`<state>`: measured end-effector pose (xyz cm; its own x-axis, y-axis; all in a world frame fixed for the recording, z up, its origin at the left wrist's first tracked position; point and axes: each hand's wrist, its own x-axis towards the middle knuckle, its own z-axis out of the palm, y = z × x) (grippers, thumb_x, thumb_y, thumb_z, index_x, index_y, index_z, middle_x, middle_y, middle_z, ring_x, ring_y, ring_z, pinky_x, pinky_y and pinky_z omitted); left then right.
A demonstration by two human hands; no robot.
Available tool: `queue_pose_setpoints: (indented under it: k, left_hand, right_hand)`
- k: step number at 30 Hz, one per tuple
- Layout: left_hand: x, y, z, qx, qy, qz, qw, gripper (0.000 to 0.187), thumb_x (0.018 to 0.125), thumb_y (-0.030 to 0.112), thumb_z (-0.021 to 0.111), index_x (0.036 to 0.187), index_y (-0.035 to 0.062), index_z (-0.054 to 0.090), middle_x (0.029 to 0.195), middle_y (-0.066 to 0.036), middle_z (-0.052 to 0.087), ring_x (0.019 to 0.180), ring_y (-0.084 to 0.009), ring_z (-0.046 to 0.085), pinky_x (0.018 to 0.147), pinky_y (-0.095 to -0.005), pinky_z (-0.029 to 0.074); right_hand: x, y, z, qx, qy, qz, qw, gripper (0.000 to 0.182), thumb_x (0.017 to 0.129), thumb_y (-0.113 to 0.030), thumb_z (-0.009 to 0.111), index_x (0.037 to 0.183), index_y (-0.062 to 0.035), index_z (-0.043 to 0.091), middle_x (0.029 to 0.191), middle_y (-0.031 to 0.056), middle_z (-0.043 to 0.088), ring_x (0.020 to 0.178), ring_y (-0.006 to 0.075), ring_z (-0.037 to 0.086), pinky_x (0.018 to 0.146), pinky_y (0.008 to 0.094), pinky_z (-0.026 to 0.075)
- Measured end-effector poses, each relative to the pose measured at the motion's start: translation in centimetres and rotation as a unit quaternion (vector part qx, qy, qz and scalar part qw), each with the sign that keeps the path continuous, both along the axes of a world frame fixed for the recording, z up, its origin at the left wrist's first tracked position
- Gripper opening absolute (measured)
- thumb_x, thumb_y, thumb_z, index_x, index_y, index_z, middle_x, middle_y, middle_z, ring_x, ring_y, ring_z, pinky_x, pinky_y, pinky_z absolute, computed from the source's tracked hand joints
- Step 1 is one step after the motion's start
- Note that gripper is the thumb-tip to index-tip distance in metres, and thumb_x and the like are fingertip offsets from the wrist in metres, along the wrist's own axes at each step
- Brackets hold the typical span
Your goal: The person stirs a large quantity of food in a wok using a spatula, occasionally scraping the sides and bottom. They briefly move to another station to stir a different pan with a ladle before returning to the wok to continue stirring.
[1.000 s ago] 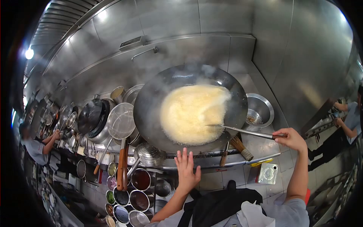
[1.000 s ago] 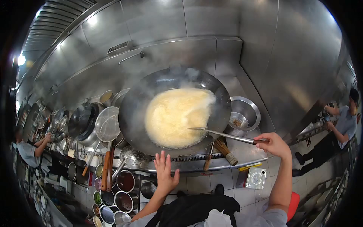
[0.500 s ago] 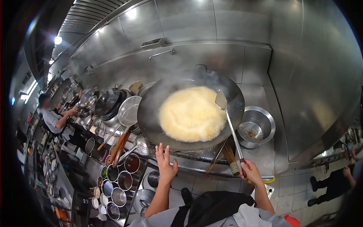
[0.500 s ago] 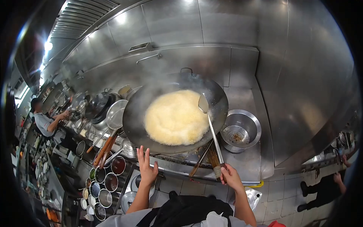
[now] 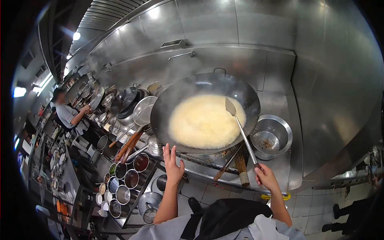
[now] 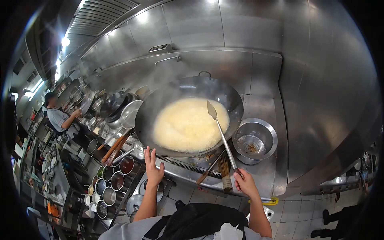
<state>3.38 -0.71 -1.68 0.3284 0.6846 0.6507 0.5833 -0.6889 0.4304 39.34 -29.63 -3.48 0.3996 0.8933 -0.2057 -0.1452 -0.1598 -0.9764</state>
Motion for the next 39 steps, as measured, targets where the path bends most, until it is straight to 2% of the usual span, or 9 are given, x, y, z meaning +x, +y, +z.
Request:
queue_pose_setpoints:
  k: [2, 7, 10, 13, 18, 21, 26, 39]
  left_hand:
    - [0.1, 0.1, -0.2, 0.002, -0.008, -0.001, 1.0, 0.083, 0.083, -0.001, 0.073, 0.162, 0.0075, 0.051, 0.177, -0.026, 0.031, 0.164, -0.053, 0.026, 0.133, -0.0597, 0.025]
    - [-0.1, 0.2, -0.1, 0.004, -0.026, -0.001, 1.0, 0.081, 0.083, -0.001, 0.074, 0.161, 0.0065, 0.052, 0.177, -0.025, 0.033, 0.164, -0.0522, 0.027, 0.133, -0.0569, 0.027]
    - [-0.4, 0.3, 0.0, -0.005, -0.009, 0.003, 1.0, 0.083, 0.084, -0.001, 0.074, 0.163, 0.0059, 0.049, 0.178, -0.025, 0.03, 0.166, -0.0508, 0.024, 0.133, -0.0542, 0.028]
    - [-0.8, 0.7, -0.1, -0.008, -0.006, 0.0, 1.0, 0.084, 0.084, -0.001, 0.074, 0.163, 0.0062, 0.049, 0.178, -0.025, 0.03, 0.166, -0.0521, 0.024, 0.133, -0.0547, 0.028]
    - [-1.1, 0.7, 0.1, -0.004, -0.01, -0.006, 1.0, 0.083, 0.083, -0.002, 0.075, 0.162, 0.0073, 0.05, 0.176, -0.025, 0.032, 0.165, -0.0521, 0.026, 0.133, -0.0565, 0.029]
    - [-1.3, 0.8, -0.1, -0.005, -0.009, -0.009, 1.0, 0.085, 0.082, -0.002, 0.075, 0.162, 0.0076, 0.05, 0.177, -0.025, 0.032, 0.165, -0.0525, 0.026, 0.133, -0.0574, 0.029]
    - [-1.0, 0.9, -0.6, -0.006, -0.019, -0.009, 1.0, 0.084, 0.084, -0.003, 0.073, 0.164, 0.0088, 0.049, 0.177, -0.025, 0.03, 0.164, -0.0534, 0.025, 0.132, -0.0595, 0.03]
    - [-0.3, 1.2, -1.3, 0.0, -0.041, -0.002, 0.999, 0.081, 0.085, -0.004, 0.07, 0.163, 0.0062, 0.05, 0.178, -0.026, 0.03, 0.165, -0.0539, 0.024, 0.132, -0.0599, 0.028]
  right_hand:
    - [0.0, -0.2, -0.3, -0.004, 0.017, -0.008, 1.0, 0.031, 0.114, -0.028, 0.064, 0.136, -0.0062, 0.064, 0.073, 0.0001, 0.06, 0.054, 0.0079, 0.054, 0.049, 0.0259, 0.043]
    - [0.5, -0.5, -1.9, -0.041, -0.019, 0.003, 0.999, 0.041, 0.116, -0.033, 0.061, 0.148, -0.0072, 0.061, 0.072, -0.0001, 0.059, 0.054, 0.0078, 0.054, 0.048, 0.0251, 0.043]
    - [0.4, -0.9, -2.0, -0.034, -0.02, -0.039, 0.998, 0.038, 0.117, -0.036, 0.058, 0.141, -0.0069, 0.062, 0.069, -0.0003, 0.056, 0.05, 0.0085, 0.05, 0.044, 0.0249, 0.039]
    - [0.1, -1.1, -1.4, -0.054, -0.031, -0.043, 0.997, 0.043, 0.117, -0.037, 0.058, 0.146, -0.0062, 0.062, 0.069, -0.002, 0.054, 0.052, 0.0067, 0.049, 0.046, 0.0244, 0.038]
    - [-0.2, -0.8, -1.9, -0.039, -0.023, -0.055, 0.997, 0.033, 0.117, -0.037, 0.057, 0.13, -0.0076, 0.065, 0.066, -0.0025, 0.05, 0.048, 0.0055, 0.043, 0.043, 0.0248, 0.034]
    - [0.0, -0.7, -2.2, -0.058, -0.017, -0.053, 0.997, 0.035, 0.117, -0.041, 0.057, 0.13, -0.0089, 0.063, 0.065, -0.0025, 0.05, 0.046, 0.0061, 0.043, 0.041, 0.0245, 0.032]
    - [-0.2, -0.5, -1.4, -0.065, -0.024, -0.06, 0.996, 0.035, 0.116, -0.042, 0.059, 0.122, -0.008, 0.063, 0.063, -0.0018, 0.051, 0.045, 0.0067, 0.043, 0.04, 0.0249, 0.031]
    - [0.1, -0.6, 1.1, -0.099, -0.055, -0.057, 0.992, 0.034, 0.116, -0.04, 0.06, 0.123, -0.0068, 0.066, 0.064, -0.0022, 0.051, 0.046, 0.0058, 0.045, 0.042, 0.0236, 0.034]
